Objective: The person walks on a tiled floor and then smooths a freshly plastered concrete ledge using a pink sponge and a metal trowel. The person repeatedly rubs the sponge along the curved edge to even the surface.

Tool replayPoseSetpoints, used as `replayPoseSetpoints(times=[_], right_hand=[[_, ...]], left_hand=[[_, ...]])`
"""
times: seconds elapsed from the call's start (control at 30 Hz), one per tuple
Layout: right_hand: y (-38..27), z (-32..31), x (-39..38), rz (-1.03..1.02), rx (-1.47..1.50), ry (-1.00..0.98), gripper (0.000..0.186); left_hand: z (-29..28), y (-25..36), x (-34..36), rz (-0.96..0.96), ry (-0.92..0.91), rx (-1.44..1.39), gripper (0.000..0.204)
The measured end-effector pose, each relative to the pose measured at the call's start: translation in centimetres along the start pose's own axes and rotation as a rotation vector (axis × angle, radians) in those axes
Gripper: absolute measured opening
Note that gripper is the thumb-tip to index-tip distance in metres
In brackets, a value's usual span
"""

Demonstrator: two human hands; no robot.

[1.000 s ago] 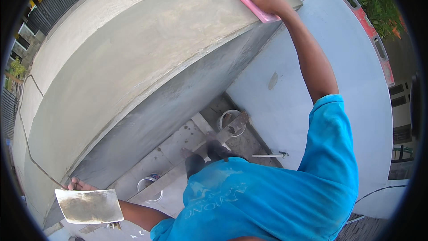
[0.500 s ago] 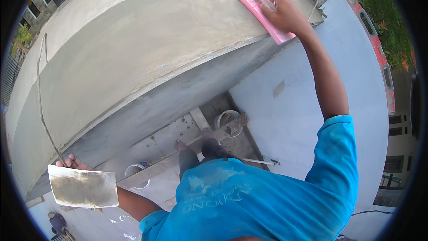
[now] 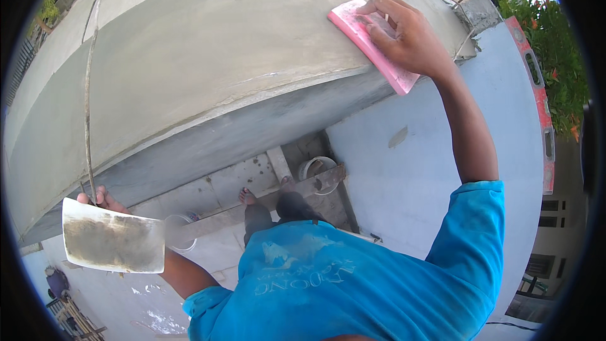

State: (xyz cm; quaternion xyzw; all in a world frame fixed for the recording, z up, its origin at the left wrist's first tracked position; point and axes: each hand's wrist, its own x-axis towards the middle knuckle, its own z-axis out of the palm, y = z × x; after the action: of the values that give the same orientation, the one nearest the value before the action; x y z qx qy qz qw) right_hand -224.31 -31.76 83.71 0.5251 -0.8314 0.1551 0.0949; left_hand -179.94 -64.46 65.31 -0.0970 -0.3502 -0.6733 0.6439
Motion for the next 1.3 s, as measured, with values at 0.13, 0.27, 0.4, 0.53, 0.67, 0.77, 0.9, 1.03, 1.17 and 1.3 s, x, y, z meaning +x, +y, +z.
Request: replayPoseSetpoints(times=[0.13,0.27,0.4,0.53,0.67,0.77,0.9,1.03,1.17,1.3], right_hand=[[11.3,-1.7,2.2,0.521,-0.184,0.041,0.030],[7.5,4.1,11.5,0.383,-0.081,0.097,0.030],[-7.7,8.0,16.5,-0.054,0.038,0.014,0.029],[-12.5,5.7,7.1,-0.319,0.164,-0.100,0.032],[-4.8,1.1,1.5,0.005,0.034,-0.095,0.021],[5.7,0.6,3.5,0.293,-0.176,0.010,0.025],[1.3,5.9,14.4,0.150,-0.202,0.052,0.033],[-13.8,11.0,21.3,-0.171,0.012,0.056,0.025],[-20.1,9.6,14.6,-0.439,0.155,-0.057,0.029],[-16.5,4.9,7.3,-0.409,0.241,-0.182,0.025]], left_hand=[[0.4,-2.1,0.4,-0.030,-0.041,-0.030,0.042],[5.9,-1.9,-0.8,-0.065,0.223,0.183,0.053],[3.8,-0.1,-0.9,-0.036,0.113,0.197,0.061],[6.9,-2.2,-0.9,0.039,0.449,0.856,0.057],[6.3,-1.3,-1.4,-0.032,0.555,0.601,0.064],[5.5,-1.6,-0.8,-0.184,0.294,-0.021,0.067],[4.9,-1.2,-0.7,-0.213,0.214,-0.149,0.076],[5.1,-1.5,-0.3,-0.228,-0.018,-0.294,0.082],[5.2,-1.0,-0.3,-0.179,0.029,-0.268,0.083],[5.6,0.4,-0.6,-0.273,0.302,0.023,0.077]])
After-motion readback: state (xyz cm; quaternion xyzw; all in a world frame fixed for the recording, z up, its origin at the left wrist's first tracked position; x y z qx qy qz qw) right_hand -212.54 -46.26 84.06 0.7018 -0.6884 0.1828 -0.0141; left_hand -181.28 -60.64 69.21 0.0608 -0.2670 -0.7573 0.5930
